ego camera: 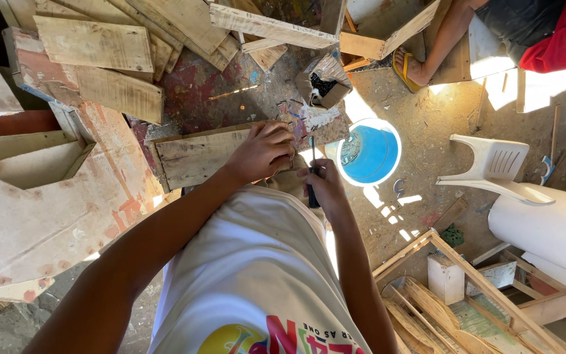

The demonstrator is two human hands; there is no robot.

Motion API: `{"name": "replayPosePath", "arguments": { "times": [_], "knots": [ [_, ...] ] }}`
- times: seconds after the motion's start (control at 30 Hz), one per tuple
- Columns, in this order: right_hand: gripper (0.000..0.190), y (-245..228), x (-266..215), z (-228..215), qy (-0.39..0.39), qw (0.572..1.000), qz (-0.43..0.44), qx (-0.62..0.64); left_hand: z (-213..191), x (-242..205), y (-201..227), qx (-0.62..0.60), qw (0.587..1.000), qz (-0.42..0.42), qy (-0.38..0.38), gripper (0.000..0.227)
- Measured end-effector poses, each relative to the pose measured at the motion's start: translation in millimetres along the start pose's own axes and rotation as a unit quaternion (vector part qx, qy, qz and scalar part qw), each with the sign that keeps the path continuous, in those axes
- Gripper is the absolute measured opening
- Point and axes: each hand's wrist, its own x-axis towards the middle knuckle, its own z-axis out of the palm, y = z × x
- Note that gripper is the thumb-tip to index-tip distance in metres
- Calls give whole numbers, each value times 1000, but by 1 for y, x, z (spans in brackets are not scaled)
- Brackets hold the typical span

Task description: The person uses a screwdriver to pry nails out of a wooden plank. They repeatedly insert the tool under the nail heads and lever them out, placing the removed nails into a blue bucket. The person works on the plank while standing in a cluttered workshop.

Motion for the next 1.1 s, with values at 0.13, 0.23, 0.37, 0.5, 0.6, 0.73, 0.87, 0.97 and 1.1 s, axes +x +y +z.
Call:
{"name": "replayPosePath", "arguments": {
  "times": [0.13, 0.23, 0.37, 0.5, 0.6, 0.73, 0.87, 0.97, 1.1],
  "knots": [
    [43, -46, -47, 4, 23, 996, -2, -91, -3, 1, 1, -18, 1000, 6, 3, 7],
    [39, -45, -65, -8, 29, 959, -34, -281, -2, -2, 0, 1, 1000, 3, 2, 8],
    [33, -55, -81, -5, 57, 910, -119, -394, -2, 0, 0, -3, 1000, 13, 23, 8],
    [29, -67, -83, 4, 84, 869, -95, -478, -1, -1, -1, -14, 1000, 4, 25, 5],
    [29, -78, -82, 7, 88, 872, -89, -473, 4, -1, -3, -4, 999, 2, 32, 9],
    [29, -77, -73, 0, 113, 890, -74, -435, -7, 0, 1, -22, 999, 6, 23, 6],
    [30, -76, -70, -7, 113, 892, -73, -431, 0, -3, -6, -19, 1000, 3, 16, 8],
    [32, -82, -76, -6, 94, 887, -48, -449, 7, -3, -12, -11, 1000, 4, 19, 10],
    [33, -96, -90, 7, 80, 878, -58, -468, 6, -5, -13, -7, 1000, 7, 21, 10]
  ]
}}
